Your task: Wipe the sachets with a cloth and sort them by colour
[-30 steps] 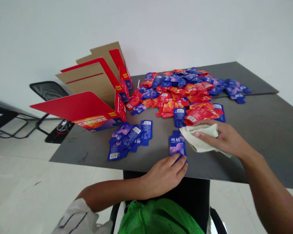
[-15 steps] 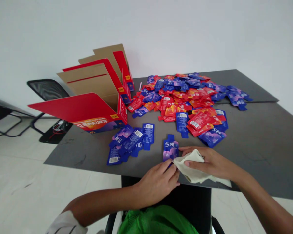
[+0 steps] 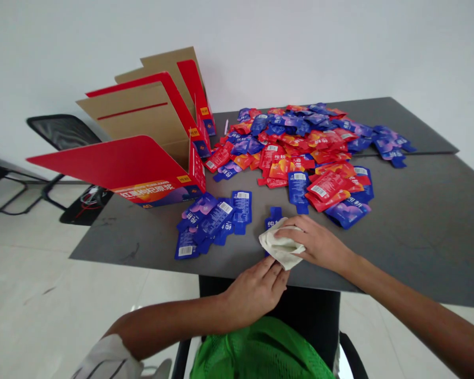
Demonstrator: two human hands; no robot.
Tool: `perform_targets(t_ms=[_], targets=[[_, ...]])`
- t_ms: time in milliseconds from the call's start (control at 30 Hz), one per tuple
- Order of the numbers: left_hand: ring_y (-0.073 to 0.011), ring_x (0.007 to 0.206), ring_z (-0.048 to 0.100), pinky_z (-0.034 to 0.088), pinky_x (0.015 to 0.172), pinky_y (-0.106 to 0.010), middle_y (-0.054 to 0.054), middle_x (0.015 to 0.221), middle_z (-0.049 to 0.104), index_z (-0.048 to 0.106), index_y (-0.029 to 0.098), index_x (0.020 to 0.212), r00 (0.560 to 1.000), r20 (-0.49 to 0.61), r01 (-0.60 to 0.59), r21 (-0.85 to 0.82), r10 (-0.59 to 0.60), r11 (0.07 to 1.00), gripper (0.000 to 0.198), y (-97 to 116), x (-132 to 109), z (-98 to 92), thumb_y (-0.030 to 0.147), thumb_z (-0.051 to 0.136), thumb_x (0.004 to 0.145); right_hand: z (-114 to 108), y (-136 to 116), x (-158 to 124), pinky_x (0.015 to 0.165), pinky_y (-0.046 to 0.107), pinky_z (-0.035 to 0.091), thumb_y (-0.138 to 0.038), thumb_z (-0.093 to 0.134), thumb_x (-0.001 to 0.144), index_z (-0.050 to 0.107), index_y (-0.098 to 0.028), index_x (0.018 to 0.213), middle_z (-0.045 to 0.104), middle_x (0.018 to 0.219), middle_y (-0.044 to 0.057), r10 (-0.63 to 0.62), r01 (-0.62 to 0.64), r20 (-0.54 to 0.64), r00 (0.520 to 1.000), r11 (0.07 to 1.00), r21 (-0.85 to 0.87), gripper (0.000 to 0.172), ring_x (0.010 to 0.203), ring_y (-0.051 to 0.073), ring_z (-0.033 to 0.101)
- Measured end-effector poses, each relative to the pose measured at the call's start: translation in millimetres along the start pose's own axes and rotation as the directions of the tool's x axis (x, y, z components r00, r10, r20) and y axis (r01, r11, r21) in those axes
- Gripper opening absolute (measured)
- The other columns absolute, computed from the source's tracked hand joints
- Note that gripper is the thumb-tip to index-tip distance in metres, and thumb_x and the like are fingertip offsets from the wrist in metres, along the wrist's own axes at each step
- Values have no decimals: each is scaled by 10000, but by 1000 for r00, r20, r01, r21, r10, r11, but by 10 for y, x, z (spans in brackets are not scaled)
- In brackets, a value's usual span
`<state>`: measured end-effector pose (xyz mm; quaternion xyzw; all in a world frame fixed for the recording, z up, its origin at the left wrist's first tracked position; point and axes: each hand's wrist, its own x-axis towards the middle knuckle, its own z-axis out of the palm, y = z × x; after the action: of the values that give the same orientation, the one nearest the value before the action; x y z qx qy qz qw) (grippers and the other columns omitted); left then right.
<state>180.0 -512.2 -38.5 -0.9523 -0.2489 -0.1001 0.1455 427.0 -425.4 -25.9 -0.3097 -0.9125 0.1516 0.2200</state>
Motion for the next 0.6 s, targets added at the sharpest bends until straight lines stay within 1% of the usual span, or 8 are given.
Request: perform_targets(t_ms=[100,200,267,367,400,500,567,600], targets=[[-230,1370,616,414,1221,-340,-125,1407,698,671,93,1335,1000,-16,6,-12,-6,1000,403,2,-1,22,368,550,1067,17,213,129,961,443,531,-170,669,917,615,-269,1377,648,1295,113,4,-2,11,1000,986,-166,474,1132,287,602],[-228,1365,622,405,1226,-341,-124,1392,708,681,87,1320,1000,3,-7,-21,7,1000,389,-7,16,15,353,570,1058,-119,441,347,922,436,514,-137,665,898,630,-235,1361,657,1263,128,38,-41,-16,999,940,-339,474,1080,299,583],[-225,1346,637,411,1217,-333,-121,1376,718,685,85,1313,1000,9,0,-21,0,1000,384,-10,26,6,349,576,1056,-224,484,464,915,439,501,-146,644,916,634,-230,1358,657,1259,136,41,-68,-73,996,909,-412,451,1090,311,574],[-230,1354,631,397,1225,-340,-131,1392,707,672,79,1326,1000,11,0,-24,0,1000,396,-9,29,-9,353,571,1058,-281,310,458,958,450,485,-254,627,973,589,-244,1399,632,1302,138,15,-93,-207,978,925,-369,427,1148,312,568],[-230,1354,630,397,1226,-343,-137,1396,703,666,74,1330,1000,13,-4,-28,4,1000,396,-7,28,-16,346,568,1060,-259,205,402,963,444,487,-296,628,985,574,-242,1407,626,1308,136,-5,-66,-214,977,943,-326,429,1149,303,572],[-210,1254,689,467,1155,-322,-138,1342,732,636,66,1360,999,44,29,-50,-26,998,390,2,25,-37,307,554,1065,-102,-97,178,935,408,505,-307,627,987,582,-236,1375,641,1273,123,-123,105,-64,990,966,-235,397,1115,277,580],[-202,1202,711,490,1126,-313,-136,1312,746,617,62,1381,996,71,51,-61,-46,997,392,12,20,-39,286,545,1067,19,-172,83,905,390,512,-246,625,975,598,-237,1357,651,1252,114,-169,171,27,985,959,-226,382,1091,269,576],[-206,1224,701,478,1143,-319,-141,1329,737,610,58,1387,996,77,47,-61,-43,997,397,19,16,-34,283,544,1067,66,-151,77,901,387,515,-219,626,968,599,-237,1360,649,1252,114,-163,168,42,986,958,-233,394,1091,268,573]])
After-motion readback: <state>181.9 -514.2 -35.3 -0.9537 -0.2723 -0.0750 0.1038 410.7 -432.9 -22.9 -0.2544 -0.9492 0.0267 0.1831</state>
